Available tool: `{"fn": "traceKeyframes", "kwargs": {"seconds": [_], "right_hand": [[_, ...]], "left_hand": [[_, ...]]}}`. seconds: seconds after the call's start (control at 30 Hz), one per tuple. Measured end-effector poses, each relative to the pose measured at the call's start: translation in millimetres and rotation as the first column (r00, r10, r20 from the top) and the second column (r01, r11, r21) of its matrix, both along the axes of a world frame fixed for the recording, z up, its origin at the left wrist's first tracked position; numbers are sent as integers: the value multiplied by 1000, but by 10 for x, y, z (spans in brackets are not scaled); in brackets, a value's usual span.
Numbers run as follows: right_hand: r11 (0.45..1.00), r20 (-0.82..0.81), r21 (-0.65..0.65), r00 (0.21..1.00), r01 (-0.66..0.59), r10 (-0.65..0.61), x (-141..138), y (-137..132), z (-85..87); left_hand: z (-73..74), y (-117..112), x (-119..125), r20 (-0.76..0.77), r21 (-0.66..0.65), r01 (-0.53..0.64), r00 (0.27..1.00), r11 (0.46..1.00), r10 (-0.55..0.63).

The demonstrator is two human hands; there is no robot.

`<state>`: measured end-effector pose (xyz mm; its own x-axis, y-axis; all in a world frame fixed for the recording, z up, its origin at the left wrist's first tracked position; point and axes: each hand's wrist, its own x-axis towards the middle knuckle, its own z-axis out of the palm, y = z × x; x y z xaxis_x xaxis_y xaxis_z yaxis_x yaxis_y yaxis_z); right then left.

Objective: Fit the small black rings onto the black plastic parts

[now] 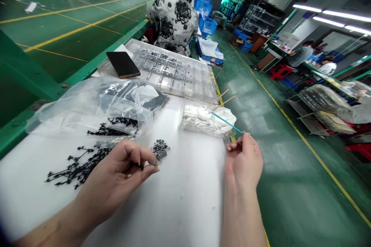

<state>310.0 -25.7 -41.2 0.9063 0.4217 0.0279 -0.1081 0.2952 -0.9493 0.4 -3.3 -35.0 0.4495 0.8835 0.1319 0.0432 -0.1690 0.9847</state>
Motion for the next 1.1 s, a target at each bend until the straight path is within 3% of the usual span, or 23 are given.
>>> {"fn": "traceKeyframes", "kwargs": {"seconds": [0.23, 0.37, 0.47, 0.53, 0.6, 0.63, 0.67, 0.7, 0.77, 0.83, 0.93, 1.1], "right_hand": [[989, 7, -127, 997, 82, -82, 176, 27, -159], [970, 37, -215, 994, 109, -104, 233, 32, -164], [951, 156, -220, 970, 217, -185, 141, -12, -92], [944, 371, -143, 901, 296, -226, -39, -68, -45], [973, 663, -113, 745, 201, -77, -294, -125, -32], [977, 764, -203, 634, 64, 117, -430, -143, -42], [934, 803, -348, 487, -86, 344, -560, -151, -64], [853, 780, -487, 345, -189, 522, -677, -147, -93], [698, 690, -665, 139, -266, 710, -845, -106, -166], [650, 656, -720, 67, -243, 751, -921, -46, -238], [625, 634, -753, 30, -204, 773, -932, 25, -305], [623, 622, -753, 80, -214, 779, -939, 51, -281]], "left_hand": [[-16, 37, 6, 6, 7, 4, 1000, 1000, -4], [-12, 46, 0, 16, 10, 1, 1000, 1000, -2], [8, 63, -26, 30, 6, -39, 999, 999, 39], [22, 82, -52, 38, -5, -66, 997, 998, 66], [31, 103, -76, 43, -17, -85, 995, 996, 86], [34, 111, -84, 42, -22, -91, 995, 996, 92], [36, 118, -88, 40, -23, -95, 995, 995, 96], [38, 122, -89, 39, -22, -100, 994, 995, 101], [42, 124, -77, 32, -6, -95, 995, 995, 95], [46, 120, -56, 13, 29, -84, 996, 996, 84], [48, 105, -26, -27, 86, -56, 998, 995, 59], [38, 75, 0, -58, 144, -6, 998, 990, 15]]}}
